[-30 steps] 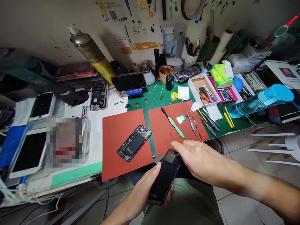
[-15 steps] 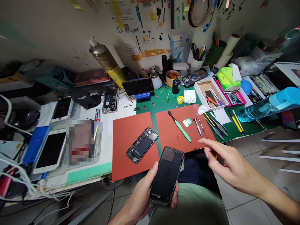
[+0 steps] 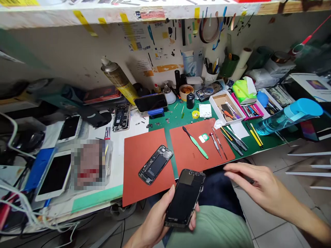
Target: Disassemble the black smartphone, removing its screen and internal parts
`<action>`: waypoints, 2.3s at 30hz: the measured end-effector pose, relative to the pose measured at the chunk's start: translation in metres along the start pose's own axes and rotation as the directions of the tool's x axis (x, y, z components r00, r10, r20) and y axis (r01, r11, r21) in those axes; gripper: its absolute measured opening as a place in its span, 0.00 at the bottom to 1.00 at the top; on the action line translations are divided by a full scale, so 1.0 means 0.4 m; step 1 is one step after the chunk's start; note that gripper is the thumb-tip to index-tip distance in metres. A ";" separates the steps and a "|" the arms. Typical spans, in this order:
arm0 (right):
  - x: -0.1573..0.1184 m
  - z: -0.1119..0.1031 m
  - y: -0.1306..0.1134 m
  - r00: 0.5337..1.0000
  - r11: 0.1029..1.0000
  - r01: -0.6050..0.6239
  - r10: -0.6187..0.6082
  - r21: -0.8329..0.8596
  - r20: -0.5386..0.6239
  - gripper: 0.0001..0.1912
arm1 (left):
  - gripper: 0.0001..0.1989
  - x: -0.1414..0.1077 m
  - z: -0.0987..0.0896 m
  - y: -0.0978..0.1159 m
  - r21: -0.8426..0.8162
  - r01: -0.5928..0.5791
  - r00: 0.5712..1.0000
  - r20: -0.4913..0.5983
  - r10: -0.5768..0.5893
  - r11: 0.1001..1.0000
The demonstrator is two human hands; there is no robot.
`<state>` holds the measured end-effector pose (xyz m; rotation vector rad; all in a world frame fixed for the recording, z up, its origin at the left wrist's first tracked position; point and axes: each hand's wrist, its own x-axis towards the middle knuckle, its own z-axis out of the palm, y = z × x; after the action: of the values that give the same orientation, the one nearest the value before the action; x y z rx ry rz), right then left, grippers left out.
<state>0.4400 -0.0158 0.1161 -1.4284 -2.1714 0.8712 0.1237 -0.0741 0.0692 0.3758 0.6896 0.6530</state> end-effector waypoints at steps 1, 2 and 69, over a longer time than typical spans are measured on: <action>0.034 0.005 -0.047 0.999 0.995 0.034 -0.033 0.092 -0.017 0.11 | 0.39 0.001 -0.001 -0.003 0.003 0.003 1.000 -0.002 -0.003 1.000; 0.064 0.011 -0.084 0.998 0.984 0.057 -0.054 0.168 -0.023 0.11 | 0.40 0.001 -0.001 -0.006 0.009 0.009 1.000 -0.004 -0.009 1.000; -0.096 0.034 0.102 0.946 0.971 -0.226 0.202 -0.072 -0.255 0.15 | 0.42 0.032 0.000 0.003 -0.038 0.057 0.998 -0.038 -0.058 0.998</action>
<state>0.4739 -0.0432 0.0785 -1.7472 -1.9243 0.6217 0.1307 -0.0649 0.0638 0.3092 0.7220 0.6189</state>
